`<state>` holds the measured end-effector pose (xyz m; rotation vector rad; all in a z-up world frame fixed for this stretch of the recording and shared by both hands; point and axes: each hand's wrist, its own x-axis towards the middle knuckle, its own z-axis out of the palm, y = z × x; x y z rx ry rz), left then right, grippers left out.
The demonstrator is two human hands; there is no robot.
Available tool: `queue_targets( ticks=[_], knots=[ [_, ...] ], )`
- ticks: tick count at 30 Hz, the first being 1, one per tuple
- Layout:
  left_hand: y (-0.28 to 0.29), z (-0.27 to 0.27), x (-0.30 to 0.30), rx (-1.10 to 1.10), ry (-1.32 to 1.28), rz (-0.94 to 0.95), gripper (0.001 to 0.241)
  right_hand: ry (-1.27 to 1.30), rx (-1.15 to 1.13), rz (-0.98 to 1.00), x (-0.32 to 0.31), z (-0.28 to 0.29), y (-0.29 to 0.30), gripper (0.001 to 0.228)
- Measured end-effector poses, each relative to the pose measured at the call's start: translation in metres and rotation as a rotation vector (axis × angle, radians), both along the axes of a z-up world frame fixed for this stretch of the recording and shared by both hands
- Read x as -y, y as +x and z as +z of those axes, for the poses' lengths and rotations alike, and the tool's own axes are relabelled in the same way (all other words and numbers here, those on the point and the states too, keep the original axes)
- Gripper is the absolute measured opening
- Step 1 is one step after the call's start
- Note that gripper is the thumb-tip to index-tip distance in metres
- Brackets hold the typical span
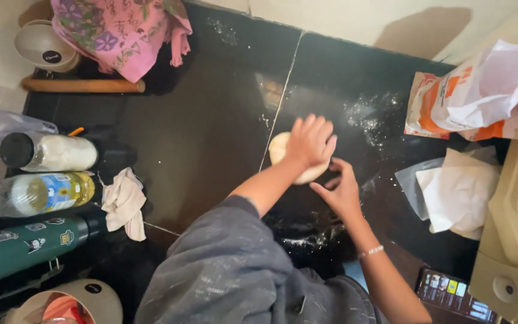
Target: Kneading a ball of dough on a floured surface.
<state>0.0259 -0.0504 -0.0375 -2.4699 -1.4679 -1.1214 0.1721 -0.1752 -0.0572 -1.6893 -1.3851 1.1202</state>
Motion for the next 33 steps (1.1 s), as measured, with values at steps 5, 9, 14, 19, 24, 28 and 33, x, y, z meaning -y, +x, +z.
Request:
queue_targets(
  ticks=[5,9,14,19,24,28,33],
  knots=[
    [0.010,-0.034,-0.064,0.456,-0.861,0.045,0.032,0.046,-0.034,-0.008,-0.008,0.008,-0.015,0.082],
    [-0.052,0.051,-0.057,0.130,-1.166,0.285,0.073,0.080,-0.009,0.006,-0.006,-0.002,-0.024,0.067],
    [-0.047,0.035,-0.027,0.088,-1.176,0.319,0.075,-0.007,0.135,0.012,-0.001,0.007,-0.037,0.062],
    [-0.012,0.062,0.051,-0.056,-0.817,0.344,0.066,0.010,0.254,0.042,0.009,0.012,-0.043,0.058],
    [-0.002,-0.003,0.038,-0.136,0.146,0.313,0.034,-0.020,0.186,0.035,0.012,-0.009,-0.025,0.048],
    [0.006,0.003,-0.001,-0.121,0.172,0.206,0.033,0.000,0.137,0.048,-0.004,-0.015,-0.002,0.048],
    [0.005,0.003,-0.029,-0.123,-0.148,0.006,0.040,0.175,0.005,0.068,-0.041,0.030,-0.005,0.092]
  ],
)
